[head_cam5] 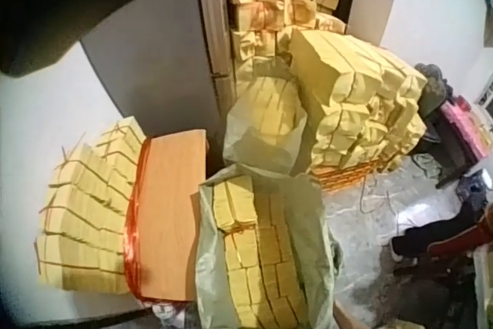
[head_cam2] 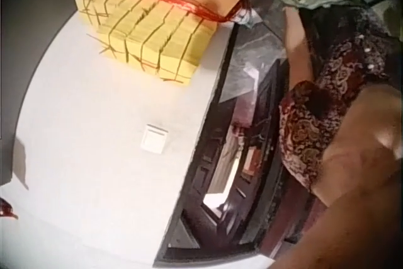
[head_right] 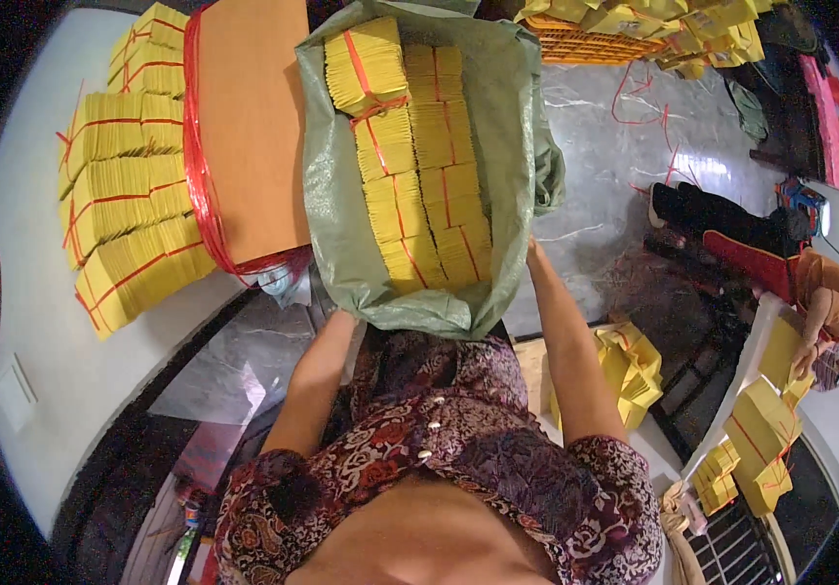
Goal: Packing yellow joss paper bundles into large green sacks and organizing them on a table.
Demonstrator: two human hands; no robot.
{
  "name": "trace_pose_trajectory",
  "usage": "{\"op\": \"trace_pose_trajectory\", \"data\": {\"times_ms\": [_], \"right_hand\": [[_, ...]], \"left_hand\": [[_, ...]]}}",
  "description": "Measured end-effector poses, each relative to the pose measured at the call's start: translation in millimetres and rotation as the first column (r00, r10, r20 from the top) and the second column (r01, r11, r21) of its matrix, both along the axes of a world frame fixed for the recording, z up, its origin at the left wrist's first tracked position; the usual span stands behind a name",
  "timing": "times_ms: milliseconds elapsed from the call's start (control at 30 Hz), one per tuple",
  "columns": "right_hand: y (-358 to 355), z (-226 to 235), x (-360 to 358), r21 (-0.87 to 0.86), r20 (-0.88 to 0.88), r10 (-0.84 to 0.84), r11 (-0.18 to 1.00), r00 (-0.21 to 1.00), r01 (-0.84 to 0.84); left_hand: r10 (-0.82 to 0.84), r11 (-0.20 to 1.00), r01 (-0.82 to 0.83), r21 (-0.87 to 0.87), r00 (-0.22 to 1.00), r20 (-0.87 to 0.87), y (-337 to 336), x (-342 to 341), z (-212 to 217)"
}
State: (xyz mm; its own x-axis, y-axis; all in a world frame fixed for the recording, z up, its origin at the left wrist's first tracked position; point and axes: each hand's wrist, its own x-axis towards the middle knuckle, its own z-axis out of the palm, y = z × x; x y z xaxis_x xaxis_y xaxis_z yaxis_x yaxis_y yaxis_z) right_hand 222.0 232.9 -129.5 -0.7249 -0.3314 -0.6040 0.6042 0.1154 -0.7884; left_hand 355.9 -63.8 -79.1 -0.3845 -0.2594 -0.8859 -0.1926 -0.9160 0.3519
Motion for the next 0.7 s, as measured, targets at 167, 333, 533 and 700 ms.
{"op": "trace_pose_trajectory", "data": {"times_ms": [167,333,533,700], "right_hand": [[-1.5,16.7,40.7,0.016,0.06,-0.035,0.999,0.998,0.034],[6.2,26.1,29.1,0.043,0.113,-0.081,0.996,0.99,0.076],[17.8,35.7,56.4,0.067,0.159,-0.103,0.993,0.982,0.093],[4.7,33.9,15.0,0.073,0.165,-0.141,0.989,0.976,0.13]], "left_hand": [[-0.085,0.996,0.083,0.033,0.996,0.036,9.4,-0.2,-6.1],[-0.178,0.982,0.173,0.079,0.982,0.06,-8.4,-5.1,-9.6],[-0.256,0.961,0.247,0.123,0.964,0.068,-7.1,-4.7,-13.4],[-0.34,0.933,0.331,0.138,0.939,0.043,-18.3,-9.6,-10.6]]}}
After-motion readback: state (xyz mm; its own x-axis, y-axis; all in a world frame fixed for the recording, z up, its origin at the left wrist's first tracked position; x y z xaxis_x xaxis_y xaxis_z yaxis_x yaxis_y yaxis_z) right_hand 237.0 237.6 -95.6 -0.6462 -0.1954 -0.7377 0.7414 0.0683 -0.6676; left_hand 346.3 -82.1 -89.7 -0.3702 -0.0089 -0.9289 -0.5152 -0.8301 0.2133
